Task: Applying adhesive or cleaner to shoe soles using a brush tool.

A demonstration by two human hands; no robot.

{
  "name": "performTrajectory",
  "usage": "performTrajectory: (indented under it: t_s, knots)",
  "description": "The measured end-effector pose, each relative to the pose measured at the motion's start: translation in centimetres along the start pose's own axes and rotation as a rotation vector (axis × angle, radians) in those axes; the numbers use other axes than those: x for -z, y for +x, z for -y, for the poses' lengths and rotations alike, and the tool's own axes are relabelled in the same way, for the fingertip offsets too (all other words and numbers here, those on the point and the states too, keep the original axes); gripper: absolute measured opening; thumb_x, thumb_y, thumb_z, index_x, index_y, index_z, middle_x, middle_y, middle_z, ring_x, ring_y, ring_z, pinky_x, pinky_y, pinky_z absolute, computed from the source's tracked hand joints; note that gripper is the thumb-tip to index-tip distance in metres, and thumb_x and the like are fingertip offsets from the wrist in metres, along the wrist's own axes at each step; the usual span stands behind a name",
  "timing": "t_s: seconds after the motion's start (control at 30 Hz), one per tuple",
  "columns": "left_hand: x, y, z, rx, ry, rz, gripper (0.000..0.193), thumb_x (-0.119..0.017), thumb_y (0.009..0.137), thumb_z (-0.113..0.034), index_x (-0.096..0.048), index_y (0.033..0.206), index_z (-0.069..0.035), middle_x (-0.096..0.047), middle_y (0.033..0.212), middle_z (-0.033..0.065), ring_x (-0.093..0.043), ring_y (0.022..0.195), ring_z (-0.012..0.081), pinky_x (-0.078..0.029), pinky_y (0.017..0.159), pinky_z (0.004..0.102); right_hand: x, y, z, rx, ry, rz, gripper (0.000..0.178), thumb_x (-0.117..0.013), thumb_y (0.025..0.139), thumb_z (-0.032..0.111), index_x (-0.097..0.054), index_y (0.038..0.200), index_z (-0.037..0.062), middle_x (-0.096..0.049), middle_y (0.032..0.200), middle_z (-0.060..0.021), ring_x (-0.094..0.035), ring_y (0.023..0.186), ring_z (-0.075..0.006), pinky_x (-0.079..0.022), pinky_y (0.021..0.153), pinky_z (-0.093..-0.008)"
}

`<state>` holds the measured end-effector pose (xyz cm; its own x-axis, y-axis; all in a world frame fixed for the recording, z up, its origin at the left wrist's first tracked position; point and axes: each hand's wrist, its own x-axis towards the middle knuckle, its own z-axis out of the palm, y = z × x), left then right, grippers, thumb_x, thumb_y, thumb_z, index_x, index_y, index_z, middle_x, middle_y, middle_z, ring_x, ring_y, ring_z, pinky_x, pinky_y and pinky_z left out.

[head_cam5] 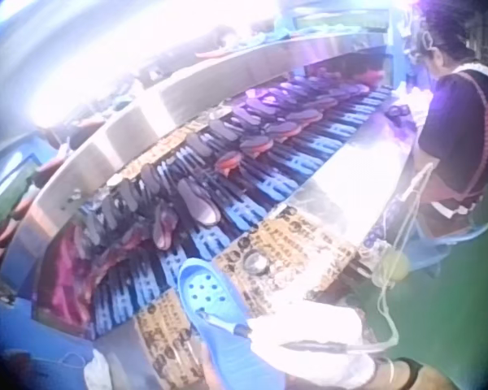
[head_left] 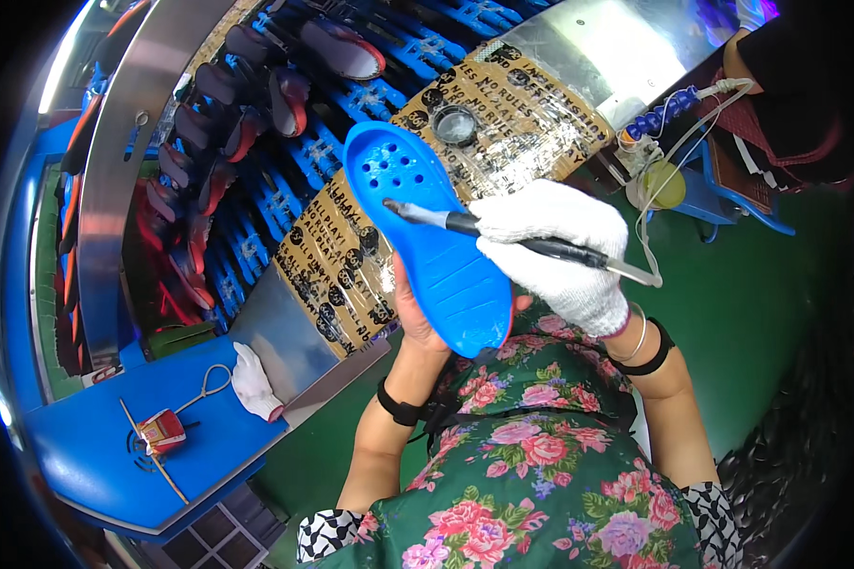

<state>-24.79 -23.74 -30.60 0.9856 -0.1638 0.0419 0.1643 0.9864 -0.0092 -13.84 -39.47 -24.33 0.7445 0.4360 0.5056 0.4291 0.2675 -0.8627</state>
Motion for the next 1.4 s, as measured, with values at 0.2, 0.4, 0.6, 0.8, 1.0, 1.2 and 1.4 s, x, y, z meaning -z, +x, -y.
performTrajectory:
  t_s: [0.2, 0.4, 0.6, 0.8, 1.0, 1.2, 1.4]
  knots:
    - [2.1, -0.4, 0.2, -0.126, -0.231, -0.056, 0.094, -0.057, 0.089, -0.072, -0.029, 0.158, -0.015, -0.042, 0.156, 0.0161, -0.045, 0.139, 0.0409, -0.039, 0.112, 0.064, 0.2, 1.8, 0.2, 0.315, -0.355, 0.084, 0.024, -0.08, 0.077, 0.006, -0.077, 0.1, 0.0045, -0.076, 0.101, -0.013, -0.072, 0.088, -0.0289, -0.056, 0.077, -0.0379]
    - [3.0, -0.6, 0.0, -0.117, 0.429, -0.276, 0.087, -0.057, 0.094, -0.064, -0.026, 0.159, -0.016, -0.037, 0.16, 0.0135, -0.04, 0.145, 0.0356, -0.031, 0.12, 0.0574, -0.5, 2.3, -0.5, 0.478, -0.494, 0.093, 0.032, -0.075, 0.079, 0.006, -0.076, 0.111, 0.0061, -0.074, 0.108, -0.0129, -0.071, 0.093, -0.0293, -0.056, 0.08, -0.0391]
    - [5.4, -1.2, -0.4, -0.093, 0.267, -0.249, 0.085, -0.051, 0.096, -0.065, -0.028, 0.158, -0.012, -0.041, 0.157, 0.0152, -0.043, 0.142, 0.0353, -0.034, 0.119, 0.0553, -2.1, -0.2, -0.2, 0.352, -0.348, 0.149, 0.034, -0.078, 0.074, 0.003, -0.077, 0.108, 0.0079, -0.075, 0.105, -0.0113, -0.071, 0.088, -0.0271, -0.056, 0.077, -0.0374]
    - [5.0, -0.4, 0.1, -0.127, 0.11, -0.123, 0.088, -0.05, 0.094, -0.07, -0.029, 0.158, -0.013, -0.041, 0.157, 0.0145, -0.043, 0.142, 0.0356, -0.034, 0.118, 0.0564, -0.1, 0.8, 0.0, 0.326, -0.381, 0.054, 0.028, -0.076, 0.078, 0.001, -0.076, 0.105, 0.0053, -0.074, 0.106, -0.0153, -0.072, 0.09, -0.0302, -0.056, 0.079, -0.0392]
    - [3.9, 0.5, 0.9, -0.092, 0.166, -0.124, 0.099, -0.052, 0.09, -0.074, -0.026, 0.157, -0.006, -0.039, 0.157, 0.0196, -0.045, 0.14, 0.0365, -0.036, 0.117, 0.0543, -1.5, -2.4, -0.7, 0.347, -0.399, 0.086, 0.036, -0.076, 0.075, 0.008, -0.076, 0.111, 0.0089, -0.075, 0.105, -0.0092, -0.071, 0.093, -0.0262, -0.057, 0.078, -0.0387]
    - [2.8, 0.5, 1.1, -0.19, 0.596, -0.475, 0.094, -0.06, 0.087, -0.072, -0.033, 0.156, -0.014, -0.041, 0.158, 0.0126, -0.042, 0.142, 0.0361, -0.031, 0.12, 0.0556, -0.7, -1.4, -1.1, 0.351, -0.457, -0.028, 0.033, -0.075, 0.077, 0.007, -0.077, 0.11, 0.0094, -0.074, 0.109, -0.0112, -0.071, 0.097, -0.0271, -0.057, 0.082, -0.0379]
    - [5.1, 1.7, 0.3, -0.137, 0.496, -0.236, 0.093, -0.055, 0.088, -0.075, -0.034, 0.154, -0.012, -0.046, 0.153, 0.0154, -0.048, 0.138, 0.0363, -0.035, 0.118, 0.0554, -1.7, -2.8, -1.6, 0.152, -0.159, -0.063, 0.022, -0.077, 0.078, 0.003, -0.078, 0.1, 0.007, -0.075, 0.102, -0.0134, -0.073, 0.092, -0.0249, -0.058, 0.082, -0.037]
